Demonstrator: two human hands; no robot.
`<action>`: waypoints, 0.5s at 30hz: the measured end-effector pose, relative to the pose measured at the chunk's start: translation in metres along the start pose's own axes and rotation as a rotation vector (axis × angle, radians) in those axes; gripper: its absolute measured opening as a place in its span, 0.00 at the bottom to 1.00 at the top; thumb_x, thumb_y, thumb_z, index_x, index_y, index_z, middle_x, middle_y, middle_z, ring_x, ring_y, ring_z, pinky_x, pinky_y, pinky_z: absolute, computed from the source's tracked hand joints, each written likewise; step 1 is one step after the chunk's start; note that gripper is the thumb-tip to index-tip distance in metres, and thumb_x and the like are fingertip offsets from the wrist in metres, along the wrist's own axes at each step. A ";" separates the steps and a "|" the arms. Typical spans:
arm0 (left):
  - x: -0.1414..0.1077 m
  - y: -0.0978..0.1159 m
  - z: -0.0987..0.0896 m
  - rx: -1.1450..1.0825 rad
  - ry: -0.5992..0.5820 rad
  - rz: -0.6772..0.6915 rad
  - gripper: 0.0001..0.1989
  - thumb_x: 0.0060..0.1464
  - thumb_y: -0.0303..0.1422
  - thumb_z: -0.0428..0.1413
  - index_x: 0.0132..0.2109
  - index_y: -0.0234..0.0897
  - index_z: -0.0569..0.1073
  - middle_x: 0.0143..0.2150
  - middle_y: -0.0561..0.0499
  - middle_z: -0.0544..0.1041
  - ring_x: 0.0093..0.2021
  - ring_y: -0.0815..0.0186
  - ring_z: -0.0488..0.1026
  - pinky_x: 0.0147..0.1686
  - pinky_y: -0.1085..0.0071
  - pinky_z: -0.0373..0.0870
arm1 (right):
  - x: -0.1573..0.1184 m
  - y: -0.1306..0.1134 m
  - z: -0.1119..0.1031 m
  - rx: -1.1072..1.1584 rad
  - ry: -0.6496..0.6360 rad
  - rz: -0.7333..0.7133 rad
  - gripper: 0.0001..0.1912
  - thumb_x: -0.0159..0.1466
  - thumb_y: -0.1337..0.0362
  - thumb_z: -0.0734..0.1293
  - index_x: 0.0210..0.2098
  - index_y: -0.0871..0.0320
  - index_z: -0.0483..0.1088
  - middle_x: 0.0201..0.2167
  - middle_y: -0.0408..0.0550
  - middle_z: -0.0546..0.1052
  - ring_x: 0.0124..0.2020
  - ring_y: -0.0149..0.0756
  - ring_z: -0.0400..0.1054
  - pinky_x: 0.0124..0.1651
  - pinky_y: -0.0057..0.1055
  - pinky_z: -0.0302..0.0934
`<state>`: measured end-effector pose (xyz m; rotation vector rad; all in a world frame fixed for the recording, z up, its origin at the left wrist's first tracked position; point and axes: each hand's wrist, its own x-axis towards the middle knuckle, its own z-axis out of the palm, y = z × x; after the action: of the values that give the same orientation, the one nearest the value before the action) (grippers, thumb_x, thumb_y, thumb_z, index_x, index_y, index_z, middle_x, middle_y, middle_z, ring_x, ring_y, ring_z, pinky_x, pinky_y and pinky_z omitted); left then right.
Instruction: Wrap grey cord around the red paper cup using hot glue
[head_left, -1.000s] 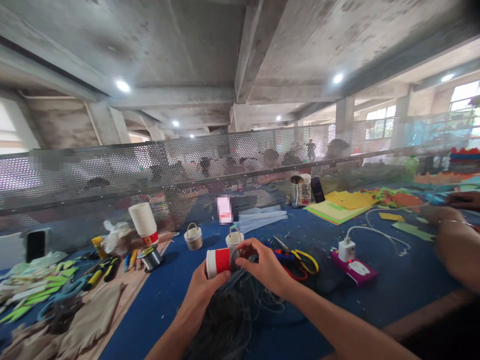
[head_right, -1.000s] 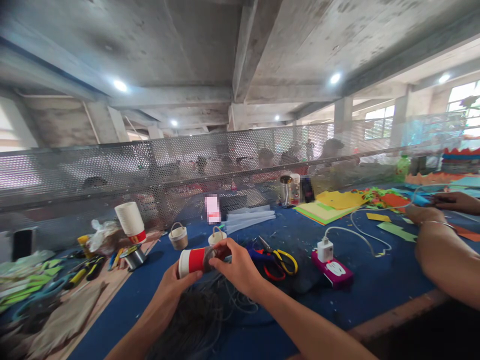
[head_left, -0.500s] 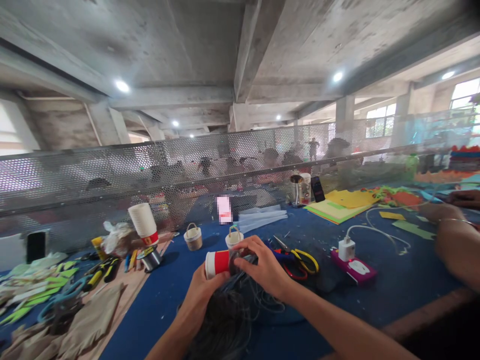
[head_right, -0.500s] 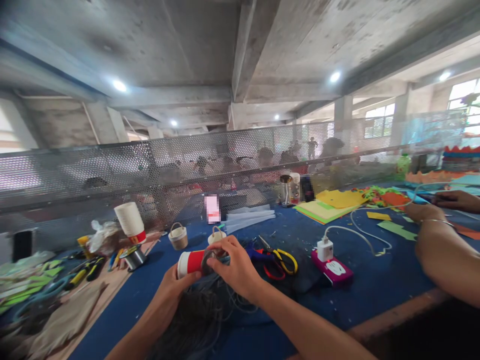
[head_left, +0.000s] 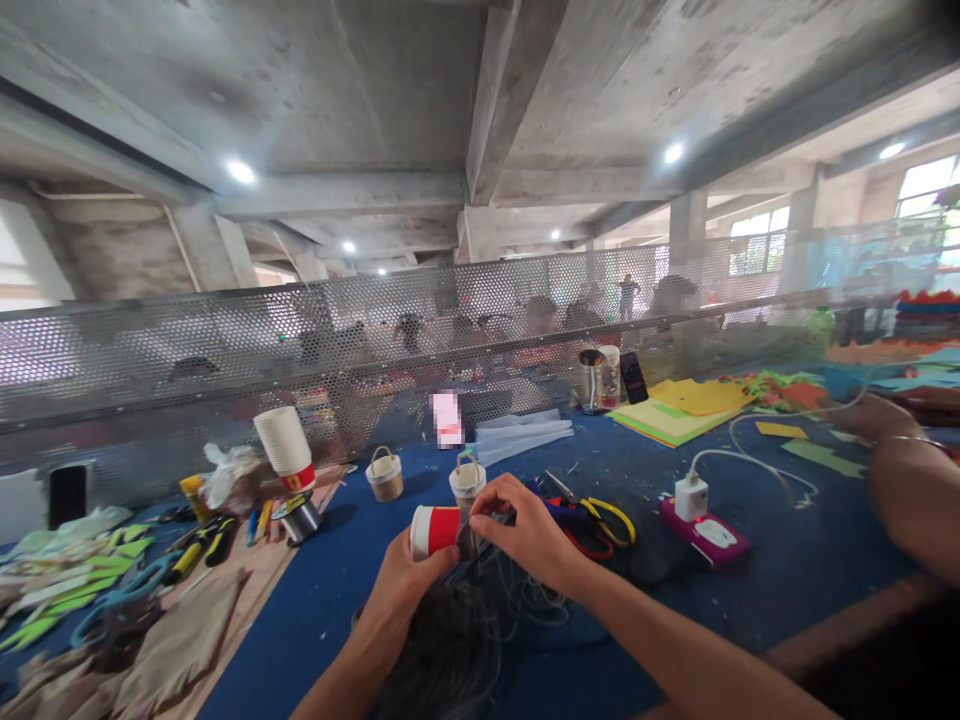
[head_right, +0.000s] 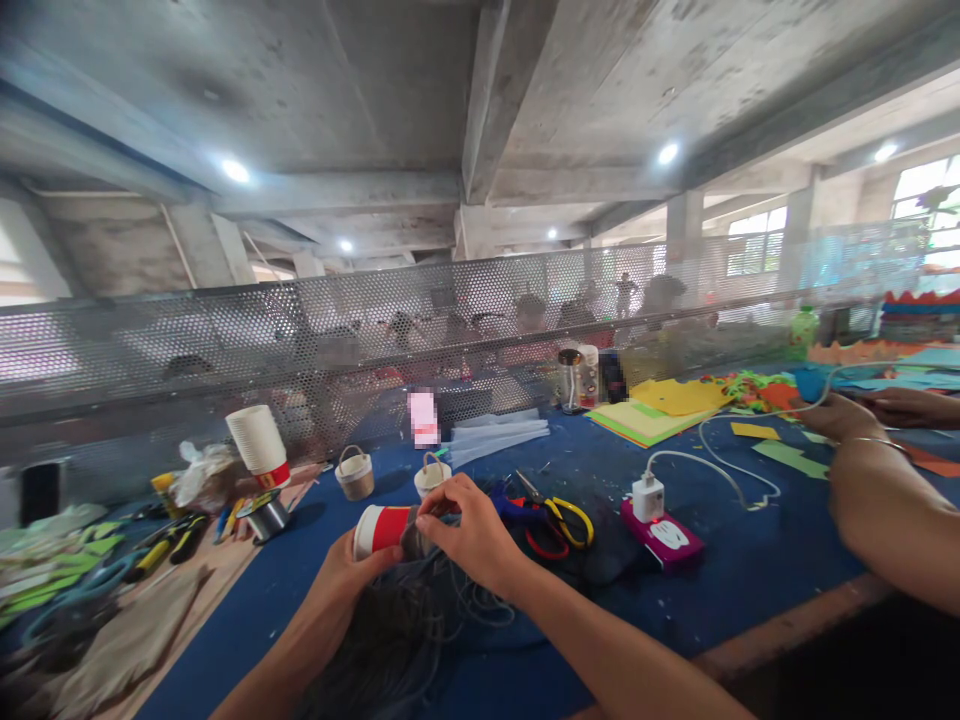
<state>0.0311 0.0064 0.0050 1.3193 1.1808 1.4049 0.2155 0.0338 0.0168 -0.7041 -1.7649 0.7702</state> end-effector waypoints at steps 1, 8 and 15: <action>0.000 0.000 0.000 0.011 0.001 0.001 0.16 0.37 0.34 0.67 0.36 0.31 0.77 0.26 0.52 0.79 0.26 0.65 0.71 0.30 0.72 0.66 | 0.000 0.000 0.000 -0.004 -0.001 0.000 0.03 0.60 0.70 0.68 0.34 0.57 0.73 0.37 0.44 0.72 0.39 0.34 0.68 0.45 0.30 0.62; -0.003 0.001 0.001 0.046 -0.015 0.017 0.15 0.39 0.34 0.66 0.34 0.31 0.76 0.26 0.53 0.76 0.26 0.67 0.68 0.29 0.73 0.64 | 0.001 0.001 0.000 -0.027 0.005 -0.061 0.02 0.63 0.70 0.67 0.33 0.58 0.72 0.36 0.44 0.72 0.39 0.34 0.68 0.45 0.28 0.61; -0.003 0.000 0.001 0.088 0.002 0.009 0.13 0.37 0.34 0.65 0.33 0.33 0.75 0.24 0.55 0.75 0.24 0.67 0.67 0.27 0.73 0.62 | 0.000 0.004 0.001 -0.036 0.012 -0.052 0.02 0.65 0.67 0.66 0.34 0.57 0.71 0.35 0.44 0.73 0.38 0.34 0.69 0.45 0.29 0.62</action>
<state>0.0322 0.0036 0.0040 1.3855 1.2527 1.3744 0.2151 0.0361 0.0137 -0.6825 -1.7834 0.6997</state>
